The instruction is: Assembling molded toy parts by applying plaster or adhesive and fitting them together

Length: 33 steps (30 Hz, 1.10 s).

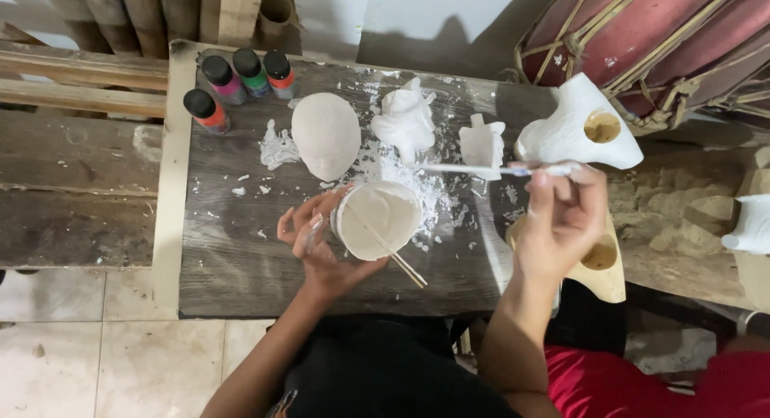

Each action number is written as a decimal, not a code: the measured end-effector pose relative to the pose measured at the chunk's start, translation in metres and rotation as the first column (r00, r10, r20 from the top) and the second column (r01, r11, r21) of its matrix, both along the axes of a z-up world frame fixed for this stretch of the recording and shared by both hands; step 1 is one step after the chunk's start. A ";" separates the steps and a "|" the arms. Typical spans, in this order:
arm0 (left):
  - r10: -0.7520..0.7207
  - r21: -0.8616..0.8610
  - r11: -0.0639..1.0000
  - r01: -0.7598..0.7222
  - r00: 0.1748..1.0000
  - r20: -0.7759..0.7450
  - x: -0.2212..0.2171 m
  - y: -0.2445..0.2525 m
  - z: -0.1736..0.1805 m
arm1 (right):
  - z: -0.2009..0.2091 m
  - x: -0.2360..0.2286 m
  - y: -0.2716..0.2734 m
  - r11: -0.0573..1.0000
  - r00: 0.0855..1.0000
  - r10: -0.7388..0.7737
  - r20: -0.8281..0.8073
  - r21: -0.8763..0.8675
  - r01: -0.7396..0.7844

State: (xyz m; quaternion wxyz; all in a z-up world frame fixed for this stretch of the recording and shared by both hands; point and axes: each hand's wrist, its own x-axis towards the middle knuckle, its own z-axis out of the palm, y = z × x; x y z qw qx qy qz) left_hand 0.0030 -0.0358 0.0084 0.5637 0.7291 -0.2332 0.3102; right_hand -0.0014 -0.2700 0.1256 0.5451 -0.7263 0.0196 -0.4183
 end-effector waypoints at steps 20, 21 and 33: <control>0.026 0.003 1.000 -0.026 1.000 -0.013 -0.002 0.018 -0.012 | -0.078 0.074 0.000 0.935 0.980 -0.120 -0.158 -0.351 0.058; 0.032 0.011 0.999 -0.032 0.999 -0.011 -0.003 0.019 -0.014 | -0.077 0.073 0.000 0.928 0.978 -0.142 -0.155 -0.365 0.077; 0.099 0.055 0.993 -0.100 0.995 0.032 0.001 0.023 -0.016 | -0.070 0.075 0.009 0.907 0.984 -0.141 -0.108 -0.413 0.085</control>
